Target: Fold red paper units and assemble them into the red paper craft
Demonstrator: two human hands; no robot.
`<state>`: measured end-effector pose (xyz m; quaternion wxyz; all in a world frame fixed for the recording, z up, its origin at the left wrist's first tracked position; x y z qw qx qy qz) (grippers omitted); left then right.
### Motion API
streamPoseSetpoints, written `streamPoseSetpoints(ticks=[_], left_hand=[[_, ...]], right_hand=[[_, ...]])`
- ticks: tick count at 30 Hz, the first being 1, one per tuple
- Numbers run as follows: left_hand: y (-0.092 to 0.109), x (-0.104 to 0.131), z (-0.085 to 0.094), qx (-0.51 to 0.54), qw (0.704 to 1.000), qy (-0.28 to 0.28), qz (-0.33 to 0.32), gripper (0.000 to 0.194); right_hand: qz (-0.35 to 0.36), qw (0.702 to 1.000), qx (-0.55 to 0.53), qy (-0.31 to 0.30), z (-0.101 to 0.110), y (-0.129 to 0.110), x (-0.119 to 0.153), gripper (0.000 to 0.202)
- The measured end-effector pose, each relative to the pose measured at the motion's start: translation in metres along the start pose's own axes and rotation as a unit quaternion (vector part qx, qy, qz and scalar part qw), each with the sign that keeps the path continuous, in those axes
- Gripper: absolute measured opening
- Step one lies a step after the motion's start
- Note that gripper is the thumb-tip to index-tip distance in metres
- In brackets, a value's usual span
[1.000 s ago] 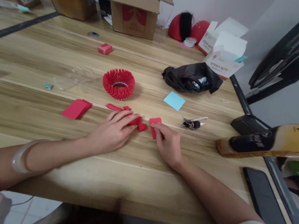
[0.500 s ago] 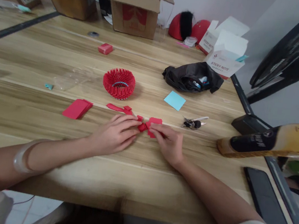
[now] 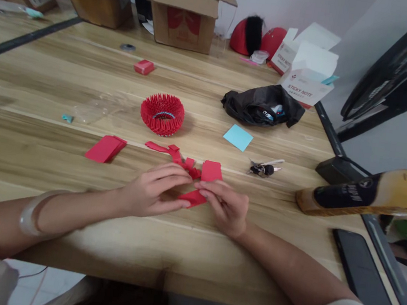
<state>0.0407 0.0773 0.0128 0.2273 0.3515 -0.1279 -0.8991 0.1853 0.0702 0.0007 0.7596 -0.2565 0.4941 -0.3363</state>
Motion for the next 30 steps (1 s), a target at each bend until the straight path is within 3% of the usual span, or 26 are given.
streamPoseSetpoints(ticks=[4, 11, 16, 22, 25, 30], left_hand=[[-0.003, -0.001, -0.007, 0.048, 0.998, -0.021, 0.021, 0.006], [-0.021, -0.001, -0.001, 0.069, 0.985, 0.013, 0.16, 0.01], [-0.024, 0.001, -0.005, 0.08, 0.978, -0.01, 0.193, 0.012], [-0.033, 0.005, -0.008, 0.152, 0.952, -0.015, 0.266, 0.017], [-0.036, 0.007, -0.011, 0.182, 0.94, -0.016, 0.289, 0.018], [-0.032, 0.007, -0.02, 0.221, 0.931, -0.069, 0.284, 0.023]], right_hand=[[-0.05, 0.998, -0.016, -0.028, -0.005, 0.006, -0.002, 0.02], [-0.167, 0.983, -0.075, -0.014, -0.012, 0.034, 0.004, 0.011], [-0.215, 0.963, -0.151, -0.054, -0.021, 0.039, 0.007, 0.018], [-0.227, 0.905, -0.356, -0.054, -0.03, 0.036, 0.007, 0.017], [-0.255, 0.892, -0.368, -0.053, -0.033, 0.041, 0.008, 0.018], [-0.292, 0.879, -0.37, -0.078, -0.037, 0.043, 0.008, 0.023]])
Point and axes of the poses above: each hand's wrist, its own x-axis away from the middle knuckle, its own z-axis out of the back of the hand, y = z × x, the point moved 7 cm from there along -x, towards the middle knuckle, and after that the axes turned 2 degrees about -y, right-handed, at the moved point
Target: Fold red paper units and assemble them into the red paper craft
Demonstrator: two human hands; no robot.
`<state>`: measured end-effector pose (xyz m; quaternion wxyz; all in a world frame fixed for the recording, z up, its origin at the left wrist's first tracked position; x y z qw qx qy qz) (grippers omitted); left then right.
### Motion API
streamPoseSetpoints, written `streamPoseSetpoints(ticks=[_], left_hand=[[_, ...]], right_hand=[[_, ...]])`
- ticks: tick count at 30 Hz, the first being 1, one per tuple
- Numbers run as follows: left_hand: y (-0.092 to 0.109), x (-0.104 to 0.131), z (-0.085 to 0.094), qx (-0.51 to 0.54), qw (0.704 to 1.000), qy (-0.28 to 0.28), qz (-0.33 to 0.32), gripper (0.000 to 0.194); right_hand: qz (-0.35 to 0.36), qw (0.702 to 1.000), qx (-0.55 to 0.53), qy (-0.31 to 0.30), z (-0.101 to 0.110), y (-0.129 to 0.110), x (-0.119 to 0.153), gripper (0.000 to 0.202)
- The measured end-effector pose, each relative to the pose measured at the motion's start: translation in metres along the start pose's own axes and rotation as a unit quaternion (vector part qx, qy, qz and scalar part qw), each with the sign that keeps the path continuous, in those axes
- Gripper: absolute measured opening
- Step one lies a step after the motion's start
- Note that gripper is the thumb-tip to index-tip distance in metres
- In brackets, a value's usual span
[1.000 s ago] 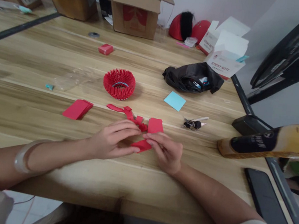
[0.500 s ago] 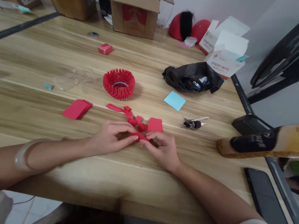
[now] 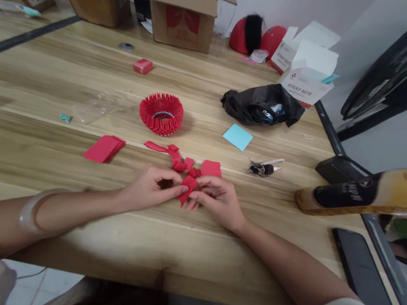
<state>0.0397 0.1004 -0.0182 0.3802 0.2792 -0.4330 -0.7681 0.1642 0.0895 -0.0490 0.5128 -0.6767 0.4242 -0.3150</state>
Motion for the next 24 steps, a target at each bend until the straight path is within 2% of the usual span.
streamPoseSetpoints(ticks=[6, 13, 19, 24], left_hand=[[0.009, 0.0, -0.003, -0.015, 0.999, -0.029, -0.023, 0.026], [0.001, 0.005, 0.005, 0.057, 0.996, 0.069, 0.009, 0.012], [0.0, 0.006, 0.005, 0.055, 0.995, 0.083, 0.016, 0.009], [0.001, 0.005, 0.011, 0.066, 0.99, 0.12, 0.034, 0.008]], right_hand=[[-0.028, 1.0, -0.002, 0.015, -0.003, -0.002, 0.001, 0.016], [-0.035, 0.999, -0.007, 0.038, -0.002, 0.0, 0.0, 0.02], [-0.036, 0.998, -0.002, 0.043, 0.0, 0.001, 0.0, 0.02], [-0.033, 0.999, 0.003, 0.042, 0.002, -0.001, 0.001, 0.021]])
Point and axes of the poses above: each hand's wrist, its own x-axis away from the middle knuckle, its own z-axis out of the back of the hand, y = z × x, the point moved 7 cm from there along -x, towards the middle knuckle, and after that the axes turned 2 degrees about -y, right-handed, at the moved point
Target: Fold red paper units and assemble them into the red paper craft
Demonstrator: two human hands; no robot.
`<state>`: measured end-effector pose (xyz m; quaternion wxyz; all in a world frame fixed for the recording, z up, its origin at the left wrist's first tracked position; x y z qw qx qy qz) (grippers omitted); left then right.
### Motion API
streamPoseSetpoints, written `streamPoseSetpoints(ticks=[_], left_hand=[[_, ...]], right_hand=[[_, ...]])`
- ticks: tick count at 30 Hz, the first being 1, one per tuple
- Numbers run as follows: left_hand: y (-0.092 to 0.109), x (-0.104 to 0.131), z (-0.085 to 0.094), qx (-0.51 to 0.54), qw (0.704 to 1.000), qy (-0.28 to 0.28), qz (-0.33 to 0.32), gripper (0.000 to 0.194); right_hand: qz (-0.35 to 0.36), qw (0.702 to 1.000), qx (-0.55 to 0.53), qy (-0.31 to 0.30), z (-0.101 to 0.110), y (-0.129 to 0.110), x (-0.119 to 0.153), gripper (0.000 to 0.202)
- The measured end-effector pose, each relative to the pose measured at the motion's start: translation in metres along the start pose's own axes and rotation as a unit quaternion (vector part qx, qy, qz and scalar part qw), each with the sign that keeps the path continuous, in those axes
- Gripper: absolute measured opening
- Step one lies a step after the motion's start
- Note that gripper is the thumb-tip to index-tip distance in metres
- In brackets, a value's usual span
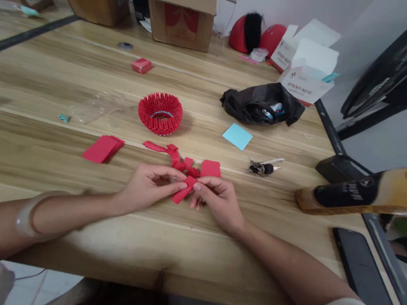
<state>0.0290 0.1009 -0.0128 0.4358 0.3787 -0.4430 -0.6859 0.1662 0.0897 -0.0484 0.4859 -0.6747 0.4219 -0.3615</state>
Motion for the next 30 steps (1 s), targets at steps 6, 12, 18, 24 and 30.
streamPoseSetpoints(ticks=[6, 12, 18, 24, 30], left_hand=[[-0.0015, -0.0004, 0.0002, 0.0, 1.0, -0.005, 0.003, 0.012], [0.0041, -0.0003, 0.0003, -0.029, 0.999, -0.013, -0.02, 0.012], [0.0035, 0.0003, 0.0013, -0.037, 0.999, -0.002, -0.018, 0.013], [0.0045, 0.0002, 0.0015, -0.035, 0.999, -0.007, -0.022, 0.013], [0.0068, 0.0004, 0.0012, -0.047, 0.998, -0.007, -0.044, 0.012]], right_hand=[[0.004, 1.0, 0.005, 0.003, 0.0017, 0.0008, -0.001, 0.022], [0.007, 1.0, 0.003, 0.005, 0.0012, -0.0006, -0.0012, 0.022], [0.003, 1.0, 0.002, 0.01, 0.0009, -0.0006, -0.0007, 0.024], [0.002, 1.0, 0.006, 0.011, 0.0014, 0.0, -0.0008, 0.024], [0.006, 1.0, 0.007, 0.012, 0.0011, -0.0008, -0.0007, 0.025]])
Point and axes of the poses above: each hand's wrist, its own x-axis away from the middle knuckle, its own z-axis out of the back of the hand, y = z × x, the point moved 7 cm from there along -x, towards the middle knuckle, and after that the axes turned 2 degrees about -y, right-handed, at the moved point
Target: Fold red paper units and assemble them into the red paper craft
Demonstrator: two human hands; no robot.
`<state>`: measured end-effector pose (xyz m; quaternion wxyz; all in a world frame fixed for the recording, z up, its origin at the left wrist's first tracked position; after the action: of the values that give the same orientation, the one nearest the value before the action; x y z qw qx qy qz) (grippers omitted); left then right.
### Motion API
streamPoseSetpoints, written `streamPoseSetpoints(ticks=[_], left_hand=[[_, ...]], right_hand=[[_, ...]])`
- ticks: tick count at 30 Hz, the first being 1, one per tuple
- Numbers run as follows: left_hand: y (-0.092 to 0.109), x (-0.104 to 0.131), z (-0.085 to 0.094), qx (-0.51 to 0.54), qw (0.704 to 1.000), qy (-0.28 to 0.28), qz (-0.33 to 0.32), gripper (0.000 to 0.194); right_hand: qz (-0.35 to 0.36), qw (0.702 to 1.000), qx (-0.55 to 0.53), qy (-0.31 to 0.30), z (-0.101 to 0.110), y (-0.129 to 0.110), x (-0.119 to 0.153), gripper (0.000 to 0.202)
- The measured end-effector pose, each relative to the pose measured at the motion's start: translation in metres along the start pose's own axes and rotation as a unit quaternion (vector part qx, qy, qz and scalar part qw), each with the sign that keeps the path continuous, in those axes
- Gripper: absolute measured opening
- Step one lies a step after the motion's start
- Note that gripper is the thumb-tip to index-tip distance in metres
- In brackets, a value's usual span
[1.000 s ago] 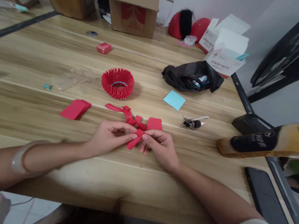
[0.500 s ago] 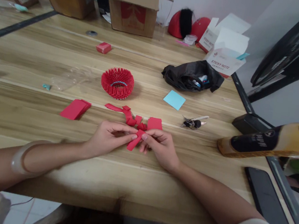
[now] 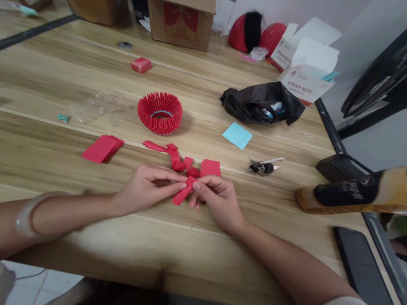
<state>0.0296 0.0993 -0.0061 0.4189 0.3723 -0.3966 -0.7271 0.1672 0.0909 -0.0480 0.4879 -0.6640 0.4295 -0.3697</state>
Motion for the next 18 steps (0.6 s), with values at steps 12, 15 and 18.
streamPoseSetpoints(ticks=[12, 15, 18], left_hand=[[-0.0024, -0.0001, 0.0001, 0.0, 1.0, -0.001, 0.015, 0.013], [-0.0022, -0.0002, 0.0006, -0.001, 1.0, 0.002, 0.014, 0.012], [-0.001, -0.0004, 0.0002, -0.006, 1.0, -0.001, 0.006, 0.013]], right_hand=[[-0.002, 1.0, 0.002, 0.001, -0.0001, -0.0003, -0.0003, 0.025], [0.0, 1.0, -0.001, 0.001, -0.0002, -0.0004, -0.0002, 0.024], [0.001, 1.0, 0.0, 0.004, 0.0002, -0.0007, -0.0003, 0.024]])
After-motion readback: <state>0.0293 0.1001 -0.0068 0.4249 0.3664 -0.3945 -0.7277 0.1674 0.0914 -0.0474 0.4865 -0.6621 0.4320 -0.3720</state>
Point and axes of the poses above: each hand's wrist, its own x-axis away from the middle knuckle, its own z-axis out of the back of the hand, y = z × x, the point moved 7 cm from there along -x, towards the middle knuckle, and after that the axes turned 2 degrees about -y, right-handed, at the moved point
